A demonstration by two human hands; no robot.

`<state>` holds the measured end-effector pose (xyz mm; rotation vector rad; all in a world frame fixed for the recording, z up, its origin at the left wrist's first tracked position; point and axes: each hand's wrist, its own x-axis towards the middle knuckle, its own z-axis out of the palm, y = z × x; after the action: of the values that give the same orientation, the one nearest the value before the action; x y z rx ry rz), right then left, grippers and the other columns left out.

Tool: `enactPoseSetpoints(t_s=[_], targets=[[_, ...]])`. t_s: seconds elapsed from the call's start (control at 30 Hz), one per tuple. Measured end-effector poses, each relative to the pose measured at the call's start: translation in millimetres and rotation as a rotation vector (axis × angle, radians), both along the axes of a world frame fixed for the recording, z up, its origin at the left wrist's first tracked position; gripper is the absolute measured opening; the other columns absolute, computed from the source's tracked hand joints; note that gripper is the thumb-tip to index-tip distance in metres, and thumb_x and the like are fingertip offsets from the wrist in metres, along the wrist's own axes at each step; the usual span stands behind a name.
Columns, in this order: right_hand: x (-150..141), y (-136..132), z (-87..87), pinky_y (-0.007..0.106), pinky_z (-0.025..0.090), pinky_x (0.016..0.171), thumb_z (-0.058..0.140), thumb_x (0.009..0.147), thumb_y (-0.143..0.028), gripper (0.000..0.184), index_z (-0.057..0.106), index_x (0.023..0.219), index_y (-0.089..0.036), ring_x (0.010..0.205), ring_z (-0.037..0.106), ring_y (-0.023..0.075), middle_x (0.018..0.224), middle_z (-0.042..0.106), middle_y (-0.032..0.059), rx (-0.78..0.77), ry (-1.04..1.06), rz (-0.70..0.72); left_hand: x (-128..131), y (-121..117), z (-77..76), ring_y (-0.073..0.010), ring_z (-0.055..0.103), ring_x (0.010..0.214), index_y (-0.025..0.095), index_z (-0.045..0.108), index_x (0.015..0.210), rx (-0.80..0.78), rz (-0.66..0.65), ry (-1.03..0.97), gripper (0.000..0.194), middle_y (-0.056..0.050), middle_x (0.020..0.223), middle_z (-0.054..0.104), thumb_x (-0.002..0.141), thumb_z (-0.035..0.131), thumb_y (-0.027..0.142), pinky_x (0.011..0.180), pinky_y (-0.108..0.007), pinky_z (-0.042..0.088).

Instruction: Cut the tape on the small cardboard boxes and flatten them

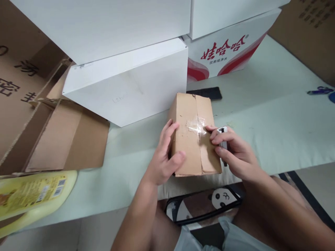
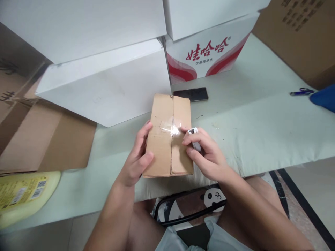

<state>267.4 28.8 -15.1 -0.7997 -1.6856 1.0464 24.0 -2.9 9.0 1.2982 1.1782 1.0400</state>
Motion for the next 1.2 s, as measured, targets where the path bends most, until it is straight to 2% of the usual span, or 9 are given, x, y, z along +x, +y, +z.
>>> enactPoseSetpoints(t_s=[0.17, 0.37, 0.47, 0.53, 0.63, 0.7, 0.93, 1.1, 1.2], targets=[[-1, 1, 1.4, 0.052, 0.056, 0.108, 0.061, 0.102, -0.028, 0.011, 0.069, 0.108, -0.034, 0.136, 0.065, 0.0304, 0.107, 0.068, 0.0055, -0.025, 0.005, 0.015, 0, 3, 1.3, -0.0386, 0.027, 0.162, 0.038, 0.047, 0.150, -0.044, 0.033, -0.031, 0.066, 0.000, 0.176, 0.029, 0.089, 0.067, 0.051, 0.136, -0.055, 0.018], [-2, 0, 4.9, 0.049, 0.057, 0.106, 0.062, 0.103, -0.029, 0.017, 0.071, 0.115, -0.038, 0.135, 0.066, 0.0290, 0.110, 0.070, 0.0042, -0.066, 0.050, 0.017, -1, 4, 0.0, -0.0401, 0.028, 0.161, 0.037, 0.047, 0.149, -0.067, 0.038, -0.050, 0.068, -0.001, 0.176, 0.028, 0.087, 0.068, 0.050, 0.136, -0.056, 0.018], [0, 0, 7.0, 0.049, 0.060, 0.103, 0.065, 0.102, -0.031, 0.022, 0.072, 0.120, -0.041, 0.132, 0.068, 0.0291, 0.122, 0.074, 0.0035, -0.098, 0.050, 0.022, -1, 4, 0.0, -0.0400, 0.028, 0.160, 0.039, 0.047, 0.149, -0.076, 0.041, -0.053, 0.067, 0.000, 0.175, 0.029, 0.087, 0.069, 0.050, 0.136, -0.056, 0.018], [1, 1, 7.8, 0.045, 0.064, 0.093, 0.066, 0.101, -0.031, 0.025, 0.072, 0.123, -0.042, 0.129, 0.070, 0.0288, 0.133, 0.074, 0.0029, -0.134, 0.056, 0.031, -1, 4, 0.2, -0.0398, 0.028, 0.160, 0.039, 0.047, 0.150, -0.081, 0.040, -0.051, 0.067, 0.000, 0.175, 0.030, 0.087, 0.069, 0.049, 0.136, -0.056, 0.018], [3, 1, 7.6, 0.035, 0.065, 0.074, 0.064, 0.099, -0.026, 0.035, 0.073, 0.128, -0.044, 0.130, 0.068, 0.0274, 0.135, 0.075, 0.0010, -0.194, 0.116, 0.041, -1, 3, 1.1, -0.0401, 0.028, 0.160, 0.039, 0.046, 0.150, -0.074, 0.032, -0.042, 0.067, 0.000, 0.175, 0.029, 0.088, 0.068, 0.050, 0.136, -0.057, 0.017], [3, 1, 7.3, 0.033, 0.065, 0.069, 0.062, 0.095, -0.017, 0.045, 0.074, 0.128, -0.045, 0.129, 0.069, 0.0261, 0.131, 0.077, -0.0009, -0.242, 0.181, 0.029, -1, 3, 1.3, -0.0405, 0.027, 0.160, 0.038, 0.045, 0.150, -0.065, 0.024, -0.034, 0.067, -0.001, 0.175, 0.028, 0.088, 0.067, 0.050, 0.135, -0.059, 0.017], [-1, 0, 13.8, 0.025, 0.066, 0.068, 0.058, 0.080, 0.001, 0.065, 0.077, 0.121, -0.046, 0.125, 0.074, 0.0212, 0.123, 0.080, -0.0067, -0.373, 0.398, 0.040, -7, 6, -7.0, -0.0423, 0.022, 0.162, 0.040, 0.040, 0.153, 0.000, -0.028, 0.019, 0.072, -0.002, 0.176, 0.025, 0.089, 0.065, 0.062, 0.134, -0.067, 0.015], [-2, 1, 19.2, 0.018, 0.063, 0.064, 0.058, 0.079, 0.003, 0.066, 0.078, 0.118, -0.047, 0.118, 0.078, 0.0186, 0.120, 0.078, -0.0080, -0.439, 0.459, 0.057, -9, 6, -11.3, -0.0422, 0.021, 0.162, 0.042, 0.037, 0.154, 0.041, -0.045, 0.066, 0.070, -0.002, 0.175, 0.026, 0.092, 0.061, 0.064, 0.134, -0.070, 0.015], [-3, 2, 19.5, 0.019, 0.062, 0.060, 0.058, 0.077, 0.002, 0.067, 0.078, 0.120, -0.046, 0.116, 0.079, 0.0207, 0.121, 0.078, -0.0060, -0.437, 0.469, 0.060, -10, 6, -12.2, -0.0425, 0.023, 0.162, 0.043, 0.038, 0.155, 0.060, -0.050, 0.083, 0.068, -0.003, 0.174, 0.028, 0.093, 0.060, 0.062, 0.133, -0.071, 0.019]])
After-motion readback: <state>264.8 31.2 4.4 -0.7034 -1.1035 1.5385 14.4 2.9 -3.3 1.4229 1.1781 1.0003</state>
